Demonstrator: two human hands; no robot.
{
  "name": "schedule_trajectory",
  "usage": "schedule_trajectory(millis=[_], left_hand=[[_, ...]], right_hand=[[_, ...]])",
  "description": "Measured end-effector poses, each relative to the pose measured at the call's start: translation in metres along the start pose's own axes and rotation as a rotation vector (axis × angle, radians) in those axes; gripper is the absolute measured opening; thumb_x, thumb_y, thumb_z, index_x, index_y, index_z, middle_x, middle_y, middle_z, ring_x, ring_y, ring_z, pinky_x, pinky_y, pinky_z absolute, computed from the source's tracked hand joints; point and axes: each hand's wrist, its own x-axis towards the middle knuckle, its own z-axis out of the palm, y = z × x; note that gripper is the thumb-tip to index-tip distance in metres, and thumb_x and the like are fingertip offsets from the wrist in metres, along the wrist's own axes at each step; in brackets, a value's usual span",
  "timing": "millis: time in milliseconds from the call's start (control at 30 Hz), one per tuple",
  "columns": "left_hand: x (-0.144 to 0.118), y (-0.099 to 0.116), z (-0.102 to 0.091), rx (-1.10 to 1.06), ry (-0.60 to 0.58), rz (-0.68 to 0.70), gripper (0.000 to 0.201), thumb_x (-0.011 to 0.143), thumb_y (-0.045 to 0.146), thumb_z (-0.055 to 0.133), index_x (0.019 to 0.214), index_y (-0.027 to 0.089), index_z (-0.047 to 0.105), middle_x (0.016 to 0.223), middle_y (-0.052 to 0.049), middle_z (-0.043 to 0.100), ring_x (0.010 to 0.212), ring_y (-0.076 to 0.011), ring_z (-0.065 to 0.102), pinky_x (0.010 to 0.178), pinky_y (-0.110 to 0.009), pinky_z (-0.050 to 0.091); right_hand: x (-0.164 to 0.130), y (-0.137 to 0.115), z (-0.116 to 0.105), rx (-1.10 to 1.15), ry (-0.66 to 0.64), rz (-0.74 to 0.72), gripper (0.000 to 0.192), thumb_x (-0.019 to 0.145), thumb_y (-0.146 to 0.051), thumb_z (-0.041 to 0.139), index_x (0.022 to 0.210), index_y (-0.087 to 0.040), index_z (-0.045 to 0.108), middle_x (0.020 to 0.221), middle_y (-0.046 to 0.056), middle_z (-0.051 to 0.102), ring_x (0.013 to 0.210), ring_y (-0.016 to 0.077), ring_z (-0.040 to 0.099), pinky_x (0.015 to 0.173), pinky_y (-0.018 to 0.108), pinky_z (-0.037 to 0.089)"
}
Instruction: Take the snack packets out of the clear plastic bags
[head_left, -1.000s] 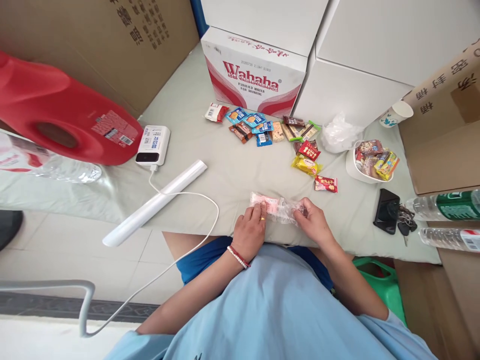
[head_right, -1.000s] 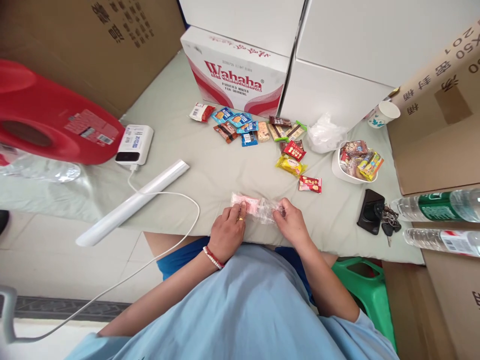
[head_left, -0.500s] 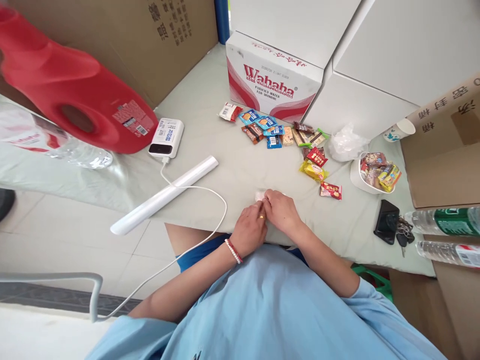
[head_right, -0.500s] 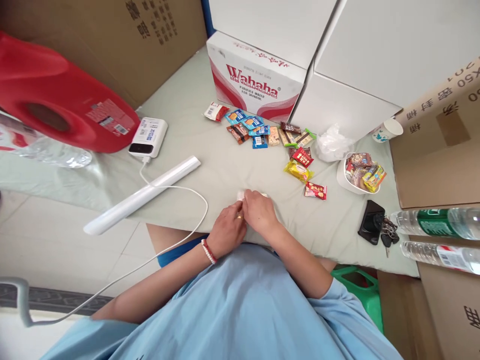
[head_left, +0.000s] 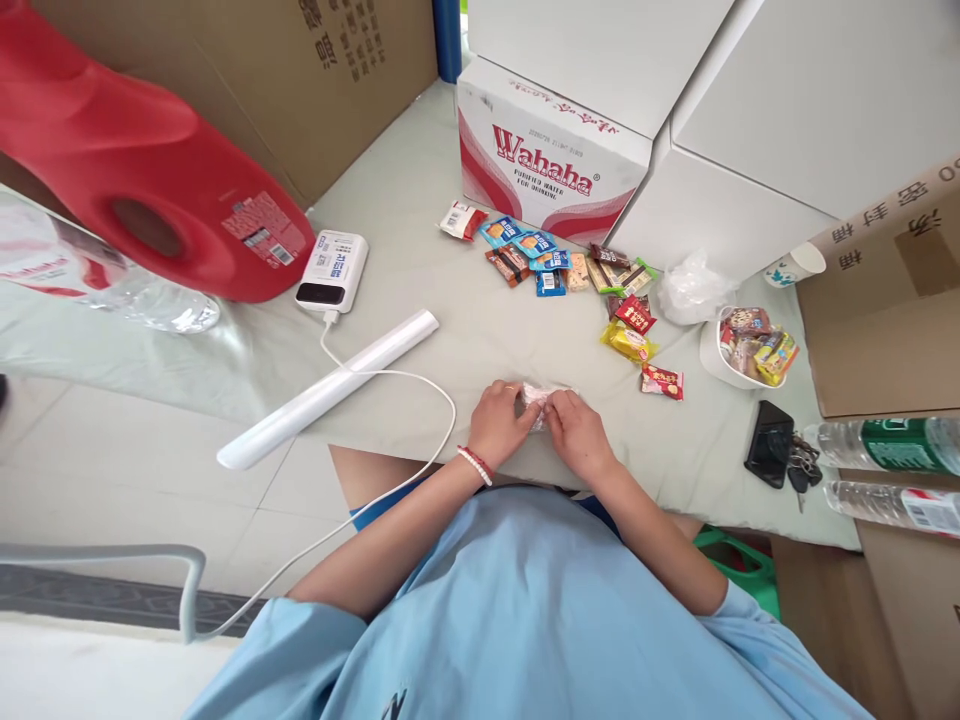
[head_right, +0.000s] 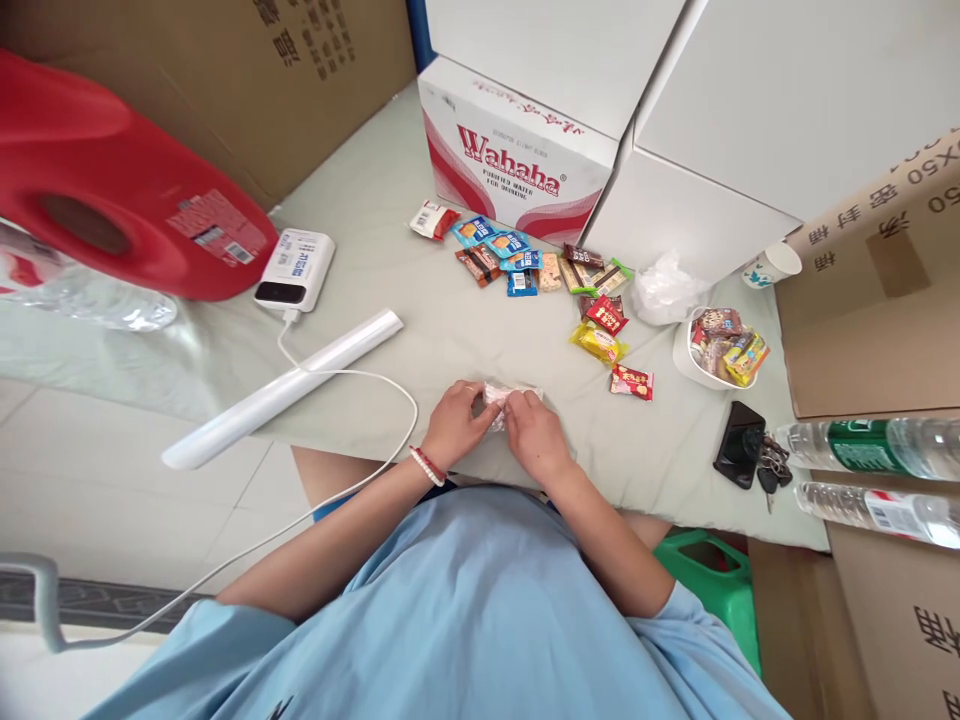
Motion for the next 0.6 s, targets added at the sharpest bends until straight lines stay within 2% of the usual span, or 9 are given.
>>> schedule_trajectory(millis=[100, 167, 267, 333, 433, 500, 600], left_hand=[[-0.008, 0.013, -0.001, -0.023, 0.013, 0.041, 0.016, 0.091, 0.035, 0.064, 0.097, 0.021, 0.062, 0.09, -0.005, 0.062, 0.086, -0.0226, 0.061, 0.082, -0.037, 0.051], [-0.017, 0.023, 0.001, -0.034, 0.071, 0.101, 0.012, 0.091, 0.03, 0.061, 0.098, 0.02, 0.061, 0.096, -0.006, 0.062, 0.088, -0.0215, 0.061, 0.081, -0.036, 0.051], [-0.034, 0.036, 0.011, 0.062, 0.132, 0.324, 0.009, 0.093, 0.022, 0.056, 0.098, 0.021, 0.063, 0.109, -0.011, 0.064, 0.108, -0.0257, 0.061, 0.091, -0.041, 0.049], [-0.046, 0.041, 0.021, 0.107, 0.088, 0.522, 0.015, 0.093, 0.016, 0.053, 0.1, 0.022, 0.064, 0.114, -0.012, 0.067, 0.123, -0.029, 0.058, 0.099, -0.047, 0.046], [-0.058, 0.043, 0.034, -0.013, -0.017, 0.719, 0.034, 0.085, 0.01, 0.052, 0.116, 0.022, 0.059, 0.123, -0.015, 0.064, 0.131, -0.0308, 0.056, 0.105, -0.052, 0.047], [-0.06, 0.044, 0.038, -0.185, -0.064, 0.739, 0.046, 0.08, 0.009, 0.051, 0.124, 0.021, 0.051, 0.125, -0.017, 0.06, 0.128, -0.0299, 0.057, 0.103, -0.051, 0.051], [-0.056, 0.049, 0.037, -0.375, -0.118, 0.703, 0.046, 0.079, 0.007, 0.05, 0.123, 0.022, 0.046, 0.124, -0.015, 0.057, 0.123, -0.0276, 0.059, 0.099, -0.049, 0.055]], right_hand=[[-0.013, 0.003, -0.003, 0.302, 0.061, 0.049, 0.02, 0.102, -0.029, 0.041, 0.097, -0.022, 0.059, 0.092, 0.007, 0.066, 0.084, 0.0216, 0.062, 0.079, 0.034, 0.049], [-0.025, 0.003, -0.006, 0.609, 0.059, 0.171, 0.02, 0.1, -0.038, 0.045, 0.103, -0.023, 0.059, 0.094, 0.006, 0.068, 0.083, 0.0212, 0.064, 0.078, 0.035, 0.053], [-0.046, 0.004, -0.01, 1.104, 0.044, 0.377, 0.031, 0.097, -0.051, 0.05, 0.115, -0.026, 0.054, 0.1, 0.005, 0.069, 0.085, 0.0212, 0.068, 0.075, 0.036, 0.057], [-0.058, 0.007, -0.011, 1.329, 0.06, 0.467, 0.042, 0.094, -0.059, 0.053, 0.121, -0.027, 0.052, 0.1, 0.004, 0.07, 0.087, 0.0209, 0.069, 0.077, 0.036, 0.058], [-0.071, 0.017, -0.008, 1.501, 0.08, 0.551, 0.051, 0.088, -0.062, 0.066, 0.122, -0.026, 0.055, 0.107, 0.004, 0.071, 0.092, 0.0192, 0.07, 0.082, 0.034, 0.058], [-0.076, 0.026, -0.004, 1.535, 0.076, 0.584, 0.053, 0.084, -0.061, 0.072, 0.121, -0.026, 0.057, 0.11, 0.004, 0.071, 0.093, 0.0184, 0.069, 0.082, 0.033, 0.058], [-0.079, 0.037, 0.005, 1.492, 0.061, 0.593, 0.053, 0.084, -0.06, 0.073, 0.121, -0.026, 0.058, 0.106, 0.003, 0.072, 0.089, 0.0188, 0.07, 0.078, 0.033, 0.058]])
